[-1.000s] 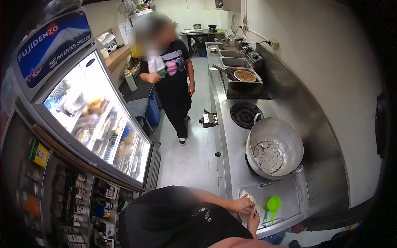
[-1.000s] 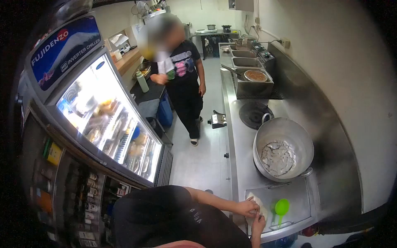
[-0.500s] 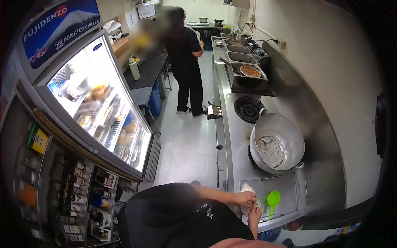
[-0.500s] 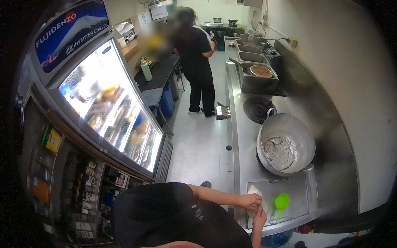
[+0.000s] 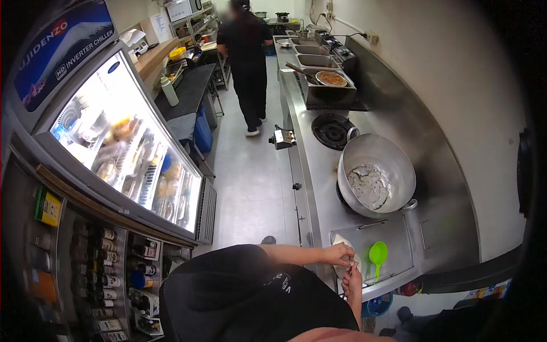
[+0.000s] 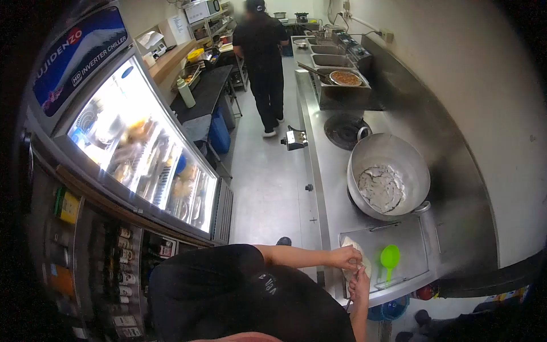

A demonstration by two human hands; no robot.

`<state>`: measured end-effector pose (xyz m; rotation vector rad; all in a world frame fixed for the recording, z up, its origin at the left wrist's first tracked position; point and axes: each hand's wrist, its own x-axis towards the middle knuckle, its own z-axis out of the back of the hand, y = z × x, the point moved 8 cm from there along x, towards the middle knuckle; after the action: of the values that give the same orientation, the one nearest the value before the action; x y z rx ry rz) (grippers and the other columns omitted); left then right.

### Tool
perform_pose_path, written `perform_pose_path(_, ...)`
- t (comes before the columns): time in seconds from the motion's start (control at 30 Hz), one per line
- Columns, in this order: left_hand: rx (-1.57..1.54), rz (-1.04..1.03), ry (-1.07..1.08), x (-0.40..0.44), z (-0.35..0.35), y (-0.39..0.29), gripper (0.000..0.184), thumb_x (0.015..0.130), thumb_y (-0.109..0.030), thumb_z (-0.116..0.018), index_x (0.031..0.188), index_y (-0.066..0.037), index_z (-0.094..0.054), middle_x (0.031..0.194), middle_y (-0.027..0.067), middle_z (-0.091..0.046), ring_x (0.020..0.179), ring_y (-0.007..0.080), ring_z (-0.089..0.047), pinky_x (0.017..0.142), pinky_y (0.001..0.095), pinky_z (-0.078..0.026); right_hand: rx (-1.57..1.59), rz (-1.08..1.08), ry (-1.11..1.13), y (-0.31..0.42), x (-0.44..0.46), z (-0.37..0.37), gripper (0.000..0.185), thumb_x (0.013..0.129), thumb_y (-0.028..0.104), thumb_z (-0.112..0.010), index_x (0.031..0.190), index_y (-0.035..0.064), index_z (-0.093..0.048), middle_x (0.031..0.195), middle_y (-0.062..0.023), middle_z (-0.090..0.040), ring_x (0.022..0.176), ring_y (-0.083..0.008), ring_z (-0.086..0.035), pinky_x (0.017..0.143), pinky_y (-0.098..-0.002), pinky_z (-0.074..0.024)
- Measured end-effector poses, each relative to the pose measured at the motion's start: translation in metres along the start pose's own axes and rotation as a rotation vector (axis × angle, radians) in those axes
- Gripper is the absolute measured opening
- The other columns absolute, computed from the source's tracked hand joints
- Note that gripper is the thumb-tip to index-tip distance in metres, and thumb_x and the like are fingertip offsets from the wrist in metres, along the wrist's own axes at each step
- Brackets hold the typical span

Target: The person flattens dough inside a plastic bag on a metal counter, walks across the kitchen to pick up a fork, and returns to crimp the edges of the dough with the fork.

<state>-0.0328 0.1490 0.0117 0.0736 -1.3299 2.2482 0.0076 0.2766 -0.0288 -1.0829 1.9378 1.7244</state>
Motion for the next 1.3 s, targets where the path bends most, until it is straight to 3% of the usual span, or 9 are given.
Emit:
perform_pose_path(0.17,0.024,0.059,0.038,-0.003,-0.001,0.001,0.025,0.073,-0.023,-0.067,0.086,-0.004,-0.058,0.088,0.0152,-0.06,0.09,0.0343,-0.059,0.079,0.0424,-0.047,-0.341,0.087,-0.161,0.002,0.009,0.025,0.04,0.094,0.049,-0.049,0.086,0.0102,-0.048,0.053,0.0028,-0.038,0.034,-0.0057,-0.029,0.031,-0.0225,-0.0197)
perform_pose_path(0.37,-0.027,0.074,-0.004,-0.005,-0.008,0.005,0.024,0.074,-0.019,-0.068,0.088,-0.002,-0.057,0.089,0.0153,-0.059,0.09,0.0343,-0.059,0.079,0.0418,-0.047,-0.705,0.818,-0.469,0.009,0.023,0.041,0.037,0.093,0.036,-0.058,0.076,0.0023,-0.057,0.056,-0.0017,-0.049,0.047,-0.0104,-0.044,0.044,-0.0285,-0.0346)
perform_pose_path(0.7,0.0,-0.006,-0.006,-0.008,-0.001,-0.007,0.023,0.071,-0.016,-0.068,0.085,-0.002,-0.056,0.092,0.0156,-0.057,0.088,0.0353,-0.059,0.076,0.0427,-0.048,-0.894,0.699,-0.398,0.027,0.014,0.021,0.043,0.094,0.036,-0.056,0.072,-0.0011,-0.057,0.056,-0.006,-0.053,0.05,-0.0137,-0.049,0.047,-0.0318,-0.0385)
perform_pose_path(0.77,0.009,-0.015,0.006,-0.006,-0.001,-0.007,0.023,0.07,-0.016,-0.068,0.083,-0.002,-0.055,0.092,0.0152,-0.056,0.088,0.0352,-0.059,0.076,0.0429,-0.048,-0.798,0.531,-0.292,0.019,0.019,0.023,0.043,0.093,0.037,-0.054,0.078,-0.0031,-0.06,0.064,-0.0152,-0.06,0.059,-0.0285,-0.058,0.056,-0.0393,-0.0441)
perform_pose_path(0.83,0.021,-0.025,0.019,-0.006,0.001,-0.008,0.023,0.07,-0.017,-0.068,0.082,-0.002,-0.055,0.092,0.0148,-0.055,0.088,0.0352,-0.059,0.075,0.043,-0.047,-0.596,0.471,-0.206,0.02,0.014,0.016,0.039,0.095,0.033,-0.055,0.07,0.0028,-0.056,0.055,-0.0017,-0.05,0.046,-0.0092,-0.045,0.042,-0.0276,-0.0339)
perform_pose_path(0.9,0.0,-0.029,0.017,-0.008,0.001,-0.011,0.022,0.07,-0.016,-0.068,0.082,-0.003,-0.056,0.092,0.0143,-0.056,0.088,0.0345,-0.059,0.075,0.0424,-0.047,-0.59,0.549,-0.142,0.02,0.021,0.017,0.039,0.095,0.038,-0.054,0.073,0.0061,-0.053,0.053,-0.0001,-0.047,0.041,-0.0083,-0.041,0.037,-0.0261,-0.0298)
perform_pose_path(0.97,-0.014,-0.027,0.029,-0.008,0.005,-0.011,0.022,0.07,-0.016,-0.068,0.083,-0.003,-0.056,0.093,0.014,-0.057,0.088,0.0339,-0.059,0.076,0.0416,-0.048,-0.388,0.113,-0.082,0.016,-0.005,0.001,0.04,0.095,0.046,-0.051,0.077,0.01,-0.049,0.051,0.0013,-0.042,0.035,-0.008,-0.034,0.032,-0.0245,-0.0232)
perform_pose_path(1.17,-0.135,0.032,0.12,-0.007,-0.004,0.011,0.021,0.07,-0.014,-0.064,0.088,-0.005,-0.06,0.096,0.0121,-0.059,0.09,0.0308,-0.06,0.078,0.0387,-0.049,-0.209,-0.059,0.067,0.01,-0.021,0.0,0.044,0.093,0.055,-0.047,0.08,0.0124,-0.046,0.047,0.0031,-0.032,0.032,-0.0079,-0.028,0.03,-0.0227,-0.0188)
perform_pose_path(1.3,0.006,-0.108,0.046,-0.009,0.008,-0.023,0.018,0.071,-0.013,-0.064,0.087,-0.006,-0.061,0.093,0.0105,-0.06,0.094,0.0308,-0.058,0.082,0.0394,-0.047,-0.593,0.147,-0.054,0.022,-0.013,0.024,0.041,0.094,0.047,-0.05,0.076,0.0098,-0.052,0.048,0.0019,-0.04,0.034,-0.0077,-0.032,0.032,-0.0247,-0.0207)
